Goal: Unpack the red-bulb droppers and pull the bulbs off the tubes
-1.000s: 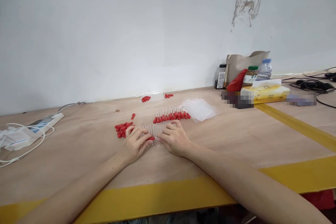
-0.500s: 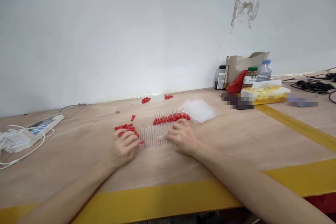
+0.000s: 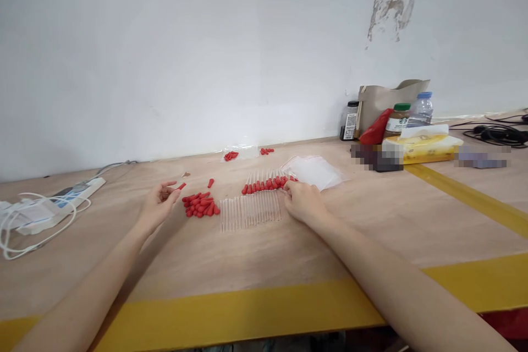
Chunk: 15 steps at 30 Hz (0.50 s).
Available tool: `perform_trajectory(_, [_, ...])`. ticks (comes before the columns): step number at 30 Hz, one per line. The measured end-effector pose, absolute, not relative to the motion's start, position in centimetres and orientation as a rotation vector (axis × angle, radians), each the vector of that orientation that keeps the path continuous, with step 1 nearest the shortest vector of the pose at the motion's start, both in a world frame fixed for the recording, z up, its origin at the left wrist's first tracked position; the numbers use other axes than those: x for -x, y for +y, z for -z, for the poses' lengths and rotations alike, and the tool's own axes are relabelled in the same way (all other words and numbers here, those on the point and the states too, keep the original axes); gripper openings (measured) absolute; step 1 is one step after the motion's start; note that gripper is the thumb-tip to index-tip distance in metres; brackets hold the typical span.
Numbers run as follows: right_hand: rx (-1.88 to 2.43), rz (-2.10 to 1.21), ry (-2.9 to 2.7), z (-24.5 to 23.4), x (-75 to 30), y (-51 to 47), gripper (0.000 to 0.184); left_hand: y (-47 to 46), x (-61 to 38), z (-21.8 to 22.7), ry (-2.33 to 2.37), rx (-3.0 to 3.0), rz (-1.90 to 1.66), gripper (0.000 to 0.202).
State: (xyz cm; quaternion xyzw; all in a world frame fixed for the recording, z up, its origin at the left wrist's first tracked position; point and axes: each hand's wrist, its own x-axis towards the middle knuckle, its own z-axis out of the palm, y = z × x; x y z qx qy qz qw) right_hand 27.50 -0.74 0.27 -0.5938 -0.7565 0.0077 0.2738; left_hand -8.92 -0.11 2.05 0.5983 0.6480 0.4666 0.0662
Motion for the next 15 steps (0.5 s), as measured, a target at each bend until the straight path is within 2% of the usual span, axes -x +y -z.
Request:
perform_trajectory(9, [1.514, -0.016, -2.110, 0.8, -26.2, -0.6, 0.028, 0.8, 7.3, -1.6, 2.007, -1.995, -1.166, 0.033])
perform_trajectory(15, [1.605, 0.163, -2.136, 0.7, -25.7, -1.7, 0.027, 0.2, 6.9, -1.8, 2.057, -1.941, -1.129, 0.040])
